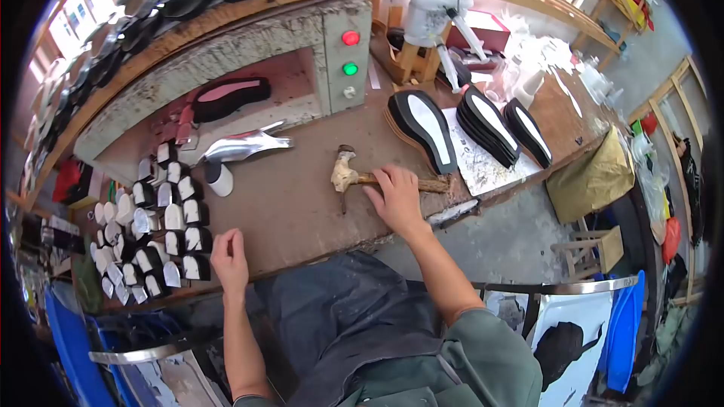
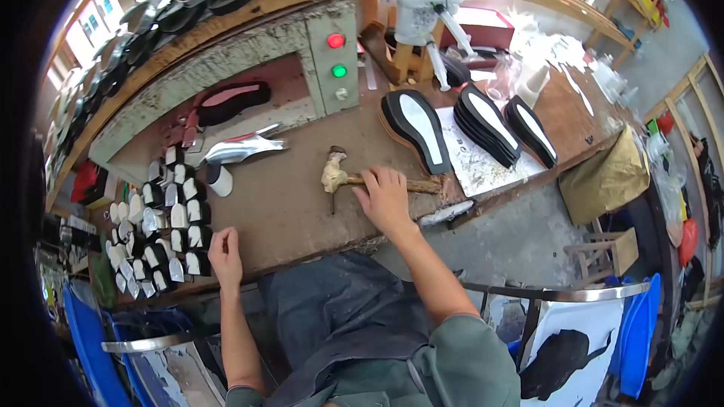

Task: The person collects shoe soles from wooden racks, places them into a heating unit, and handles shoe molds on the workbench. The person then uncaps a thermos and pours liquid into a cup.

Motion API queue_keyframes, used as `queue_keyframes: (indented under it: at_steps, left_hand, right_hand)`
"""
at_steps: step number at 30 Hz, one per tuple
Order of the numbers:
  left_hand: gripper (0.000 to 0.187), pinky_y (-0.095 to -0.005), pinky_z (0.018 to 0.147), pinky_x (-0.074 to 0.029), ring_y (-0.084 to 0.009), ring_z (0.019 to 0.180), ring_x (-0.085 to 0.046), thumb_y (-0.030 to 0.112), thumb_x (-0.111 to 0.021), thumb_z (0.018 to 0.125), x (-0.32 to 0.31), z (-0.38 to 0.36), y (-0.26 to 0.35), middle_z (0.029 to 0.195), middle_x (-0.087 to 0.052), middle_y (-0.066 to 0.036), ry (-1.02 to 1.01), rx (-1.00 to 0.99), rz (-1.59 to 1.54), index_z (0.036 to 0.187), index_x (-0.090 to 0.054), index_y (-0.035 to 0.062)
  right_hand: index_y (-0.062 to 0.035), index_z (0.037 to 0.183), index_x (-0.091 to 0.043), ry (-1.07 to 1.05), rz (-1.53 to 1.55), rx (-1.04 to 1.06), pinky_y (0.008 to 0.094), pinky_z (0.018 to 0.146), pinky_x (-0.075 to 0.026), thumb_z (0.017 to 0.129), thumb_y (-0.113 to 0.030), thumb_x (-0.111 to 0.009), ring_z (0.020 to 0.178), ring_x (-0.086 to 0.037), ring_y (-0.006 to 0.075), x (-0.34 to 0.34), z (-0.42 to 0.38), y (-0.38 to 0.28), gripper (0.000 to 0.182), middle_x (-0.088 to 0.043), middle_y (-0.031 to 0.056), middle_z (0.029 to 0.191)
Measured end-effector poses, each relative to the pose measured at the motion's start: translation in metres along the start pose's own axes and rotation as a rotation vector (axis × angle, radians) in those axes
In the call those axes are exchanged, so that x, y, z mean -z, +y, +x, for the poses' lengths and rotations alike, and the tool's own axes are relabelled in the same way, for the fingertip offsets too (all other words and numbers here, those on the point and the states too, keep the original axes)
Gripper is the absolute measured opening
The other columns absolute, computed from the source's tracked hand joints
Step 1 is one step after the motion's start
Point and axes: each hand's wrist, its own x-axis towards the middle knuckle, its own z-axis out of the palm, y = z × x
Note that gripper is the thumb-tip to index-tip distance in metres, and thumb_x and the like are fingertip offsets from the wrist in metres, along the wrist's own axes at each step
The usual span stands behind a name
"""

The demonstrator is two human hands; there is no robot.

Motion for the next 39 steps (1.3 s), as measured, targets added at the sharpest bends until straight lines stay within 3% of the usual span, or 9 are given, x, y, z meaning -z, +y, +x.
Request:
queue_keyframes:
  at_steps: [3,4,5,9,11,17,34,36,39]
  left_hand:
    - [0.015,-0.0268,0.072,-0.045,-0.0149,0.077,-0.056,0.012,-0.058,0.091,-0.015,0.015,-0.027,0.085,-0.060,-0.008,-0.029,-0.070,0.149,0.093,-0.062,-0.0026]
    - [0.017,-0.0270,0.075,-0.046,-0.0141,0.079,-0.056,0.014,-0.058,0.091,-0.018,0.017,-0.025,0.087,-0.063,-0.008,-0.040,0.082,0.089,0.094,-0.062,-0.0016]
    - [0.020,-0.0289,0.070,-0.046,-0.0168,0.074,-0.056,0.018,-0.059,0.090,-0.021,0.020,-0.035,0.082,-0.062,-0.009,-0.004,0.029,0.119,0.093,-0.063,-0.0010]
    - [0.029,-0.0264,0.075,-0.046,-0.0124,0.080,-0.055,0.026,-0.060,0.092,-0.019,0.023,-0.049,0.087,-0.064,-0.006,-0.040,0.115,0.058,0.100,-0.063,-0.0024]
    - [0.030,-0.0250,0.075,-0.045,-0.0112,0.079,-0.055,0.026,-0.060,0.092,-0.016,0.025,-0.051,0.086,-0.063,-0.004,-0.061,0.212,0.036,0.100,-0.063,-0.0024]
    - [0.024,-0.0199,0.060,-0.039,-0.0057,0.068,-0.047,0.024,-0.059,0.092,-0.016,0.021,-0.055,0.081,-0.059,0.001,-0.020,0.223,-0.146,0.098,-0.064,0.0011]
    - [0.023,-0.0212,0.054,-0.039,-0.0059,0.059,-0.045,0.022,-0.059,0.091,-0.014,0.020,-0.042,0.071,-0.056,0.001,0.058,0.206,-0.310,0.092,-0.063,-0.0009]
    - [0.022,-0.0198,0.055,-0.036,-0.0055,0.060,-0.044,0.021,-0.059,0.091,-0.014,0.020,-0.041,0.074,-0.055,0.001,0.052,0.218,-0.305,0.092,-0.062,-0.0001]
    - [0.021,-0.0203,0.055,-0.037,-0.0058,0.060,-0.044,0.021,-0.059,0.091,-0.013,0.018,-0.035,0.073,-0.055,0.002,0.059,0.213,-0.287,0.092,-0.062,-0.0004]
  right_hand:
    - [-0.0075,0.100,-0.064,-0.112,-0.003,0.001,0.0407,0.082,-0.039,0.077,-0.029,-0.068,0.095,-0.052,0.0293,-0.014,0.011,0.013,0.032,-0.057,0.0094,0.099]
    - [-0.0077,0.100,-0.064,-0.130,0.013,-0.002,0.0404,0.082,-0.039,0.077,-0.030,-0.068,0.095,-0.052,0.0290,-0.012,0.012,0.012,0.032,-0.057,0.0090,0.098]
    - [-0.0078,0.099,-0.064,-0.131,0.021,-0.013,0.0404,0.082,-0.039,0.077,-0.030,-0.068,0.095,-0.052,0.0286,-0.010,0.011,0.011,0.031,-0.057,0.0087,0.098]
    - [-0.0076,0.098,-0.064,-0.140,-0.005,-0.016,0.0400,0.082,-0.038,0.078,-0.032,-0.066,0.095,-0.051,0.0275,-0.013,0.008,0.017,0.031,-0.057,0.0084,0.097]
    - [-0.0072,0.097,-0.064,-0.108,0.010,0.009,0.0392,0.082,-0.038,0.079,-0.033,-0.066,0.096,-0.051,0.0274,-0.014,0.008,0.016,0.032,-0.057,0.0085,0.096]
    - [-0.0076,0.099,-0.064,-0.122,-0.025,0.004,0.0393,0.081,-0.037,0.079,-0.033,-0.065,0.096,-0.051,0.0283,-0.011,0.007,0.013,0.032,-0.057,0.0091,0.097]
    - [-0.0058,0.101,-0.063,-0.099,-0.067,-0.071,0.0411,0.081,-0.039,0.080,-0.031,-0.066,0.096,-0.051,0.0310,-0.009,0.004,0.007,0.033,-0.057,0.0115,0.098]
    - [-0.0046,0.115,-0.057,0.319,-0.118,-0.038,0.0422,0.086,-0.038,0.078,-0.032,-0.069,0.103,-0.049,0.0316,0.003,0.006,0.012,0.048,-0.056,0.0127,0.107]
    - [0.0016,0.131,-0.040,0.370,-0.374,-0.238,0.0473,0.093,-0.034,0.071,-0.037,-0.075,0.114,-0.043,0.0353,0.028,0.013,0.032,0.079,-0.050,0.0194,0.117]
